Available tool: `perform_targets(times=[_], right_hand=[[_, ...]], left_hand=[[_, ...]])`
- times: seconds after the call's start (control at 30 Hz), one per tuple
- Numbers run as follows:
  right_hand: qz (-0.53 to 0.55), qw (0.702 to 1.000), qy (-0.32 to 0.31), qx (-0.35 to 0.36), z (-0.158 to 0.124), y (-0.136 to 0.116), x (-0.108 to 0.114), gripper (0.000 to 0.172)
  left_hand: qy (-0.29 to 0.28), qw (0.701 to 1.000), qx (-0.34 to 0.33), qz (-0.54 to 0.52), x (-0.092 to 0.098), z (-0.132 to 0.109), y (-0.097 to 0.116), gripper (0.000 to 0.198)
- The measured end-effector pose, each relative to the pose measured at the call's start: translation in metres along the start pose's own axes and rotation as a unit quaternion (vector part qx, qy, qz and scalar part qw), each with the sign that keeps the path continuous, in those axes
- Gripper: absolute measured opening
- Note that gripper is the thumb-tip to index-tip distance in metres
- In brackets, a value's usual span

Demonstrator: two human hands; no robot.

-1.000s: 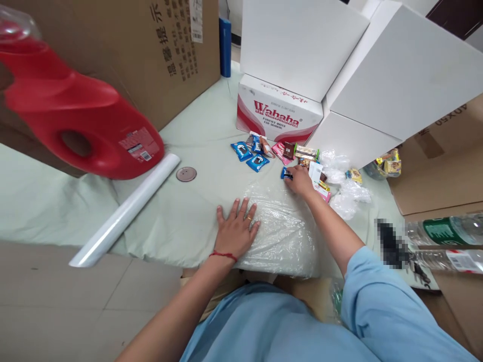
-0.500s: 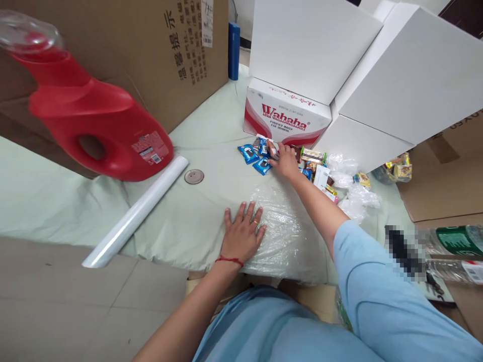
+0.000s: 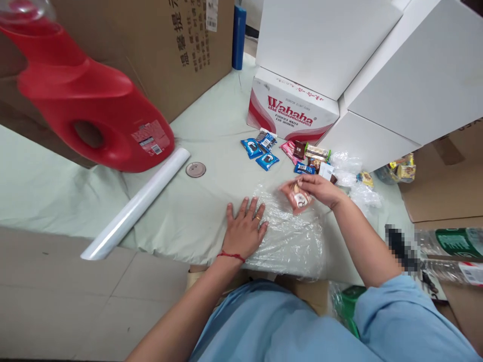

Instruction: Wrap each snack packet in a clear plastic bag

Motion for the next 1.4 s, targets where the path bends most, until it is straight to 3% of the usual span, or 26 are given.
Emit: perform_targets(times=[0.1, 0.23, 0.33, 0.4, 0.5, 0.77, 0.97, 1.13, 1.27, 1.4], right_hand=[[-0.21, 0.978, -0.01, -0.004, -0.032, -0.012, -0.017, 0.031], [-0.469, 0.875, 0.073, 0.1, -0.061, -0.023, -0.064, 0.018], [-0.509, 0.845, 0.003, 0.164, -0.072, -0.01, -0.103, 0.029], [-0.492, 0.851, -0.017, 0.182, -0.077, 0.005, -0.12, 0.048], [-0.462, 0.871, 0.047, 0.162, -0.084, 0.026, -0.126, 0.063], [-0.401, 0.897, 0.094, 0.16, -0.101, 0.04, -0.112, 0.059], [-0.416, 0.895, 0.055, 0.149, -0.092, 0.043, -0.125, 0.056], [-0.391, 0.899, 0.104, 0.166, -0.112, 0.048, -0.117, 0.075], [-0.334, 0.9, 0.168, 0.226, -0.151, 0.054, -0.107, 0.052], [-0.313, 0.9, 0.21, 0.219, -0.169, 0.058, -0.11, 0.032]], left_hand=[[0.002, 1.0, -0.001, -0.002, -0.001, 0.0, 0.0, 0.055], [0.011, 1.0, -0.008, -0.007, -0.003, -0.001, -0.001, 0.055], [0.013, 1.0, -0.005, -0.01, -0.003, -0.001, -0.001, 0.054], [0.011, 1.0, -0.006, -0.008, -0.003, -0.001, -0.001, 0.053], [0.007, 1.0, -0.009, 0.0, -0.002, 0.0, 0.0, 0.053], [0.005, 1.0, 0.001, 0.018, -0.004, 0.0, 0.002, 0.053], [-0.005, 1.0, 0.006, 0.009, -0.003, 0.002, 0.002, 0.053], [0.001, 0.999, 0.032, -0.032, 0.002, 0.003, -0.007, 0.054], [0.028, 0.998, 0.041, -0.05, 0.012, 0.002, -0.018, 0.052], [-0.032, 0.999, 0.018, 0.0, 0.015, -0.002, -0.019, 0.051]])
Point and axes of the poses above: each hand's wrist, its own z-axis towards the middle knuckle, its own x-axis out of the back of the hand, y = z × x, the point moved 1 cm from there along z, towards the middle knuckle, and after that the axes turned 1 degree about -z, right-handed, at the moved point
